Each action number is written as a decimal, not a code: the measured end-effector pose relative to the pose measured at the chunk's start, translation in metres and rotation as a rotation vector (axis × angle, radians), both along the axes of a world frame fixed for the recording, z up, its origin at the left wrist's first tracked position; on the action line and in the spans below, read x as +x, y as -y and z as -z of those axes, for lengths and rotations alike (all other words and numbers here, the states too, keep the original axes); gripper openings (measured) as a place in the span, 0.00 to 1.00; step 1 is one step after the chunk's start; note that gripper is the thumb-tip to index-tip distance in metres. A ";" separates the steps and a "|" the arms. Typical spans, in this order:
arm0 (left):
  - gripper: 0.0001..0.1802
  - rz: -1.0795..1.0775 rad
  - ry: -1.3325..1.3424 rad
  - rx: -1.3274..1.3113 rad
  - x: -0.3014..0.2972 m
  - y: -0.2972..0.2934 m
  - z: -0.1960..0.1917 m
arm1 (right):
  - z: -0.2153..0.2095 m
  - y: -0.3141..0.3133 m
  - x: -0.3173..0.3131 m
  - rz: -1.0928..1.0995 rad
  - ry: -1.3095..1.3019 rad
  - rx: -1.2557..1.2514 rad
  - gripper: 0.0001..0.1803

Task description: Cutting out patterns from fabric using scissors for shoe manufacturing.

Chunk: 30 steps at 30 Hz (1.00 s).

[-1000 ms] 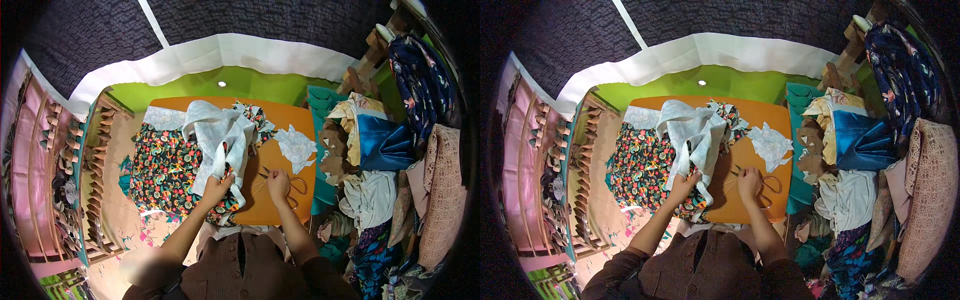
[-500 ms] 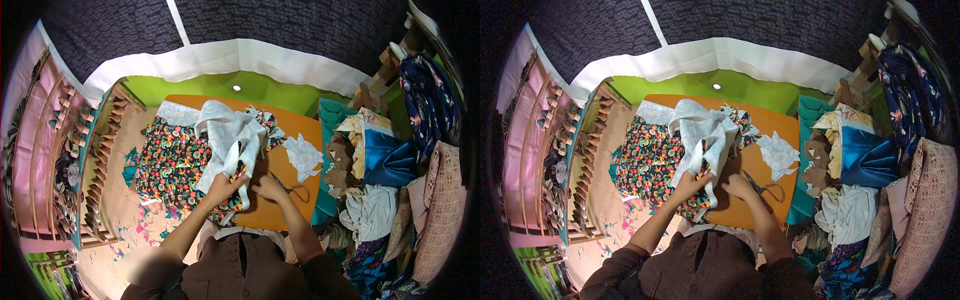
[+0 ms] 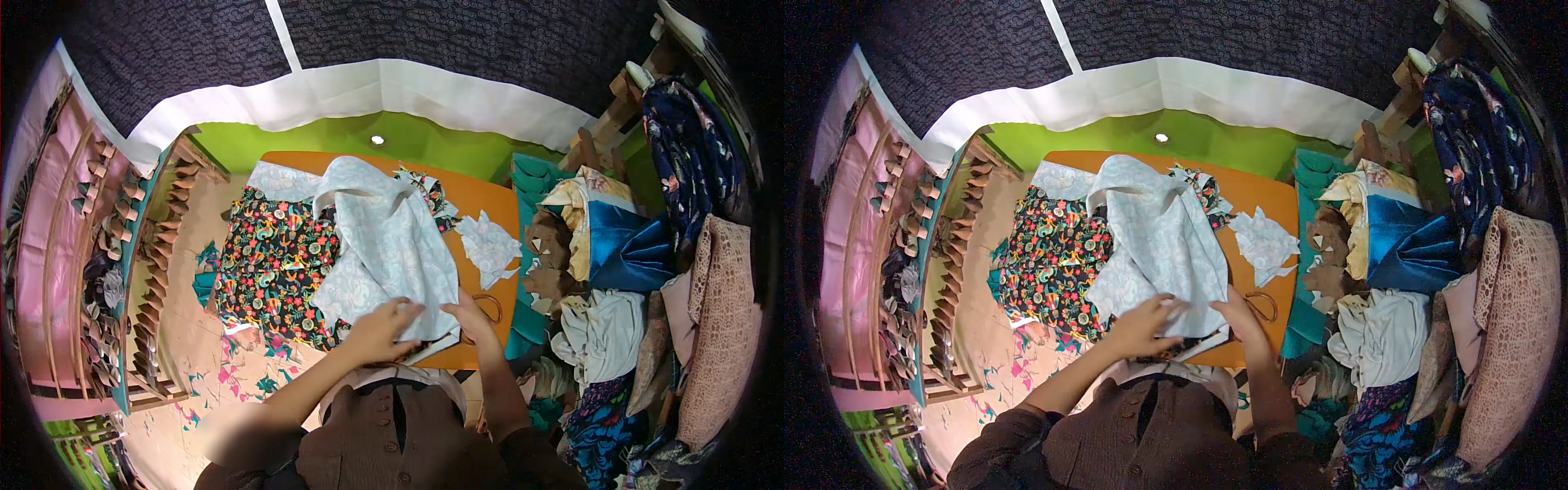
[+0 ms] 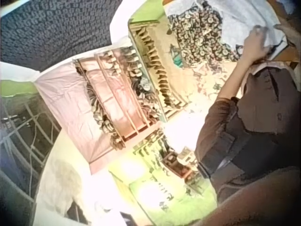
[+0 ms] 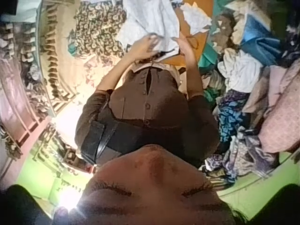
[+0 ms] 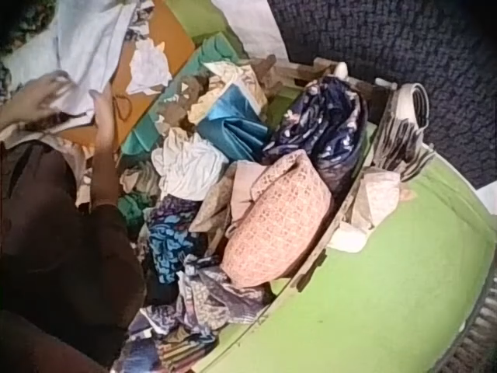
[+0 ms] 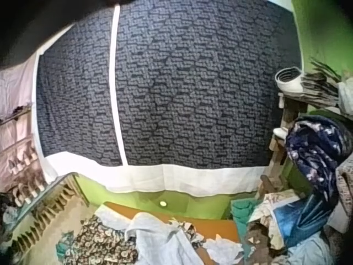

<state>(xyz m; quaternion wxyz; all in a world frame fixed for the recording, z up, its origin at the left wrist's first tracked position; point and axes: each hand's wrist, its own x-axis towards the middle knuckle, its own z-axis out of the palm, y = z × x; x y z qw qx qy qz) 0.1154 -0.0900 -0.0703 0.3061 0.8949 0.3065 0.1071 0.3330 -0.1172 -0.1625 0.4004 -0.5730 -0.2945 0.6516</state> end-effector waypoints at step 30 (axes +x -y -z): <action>0.07 -0.878 -0.045 0.531 -0.188 -0.116 0.065 | -0.023 -0.084 -0.124 -0.234 1.075 0.589 0.18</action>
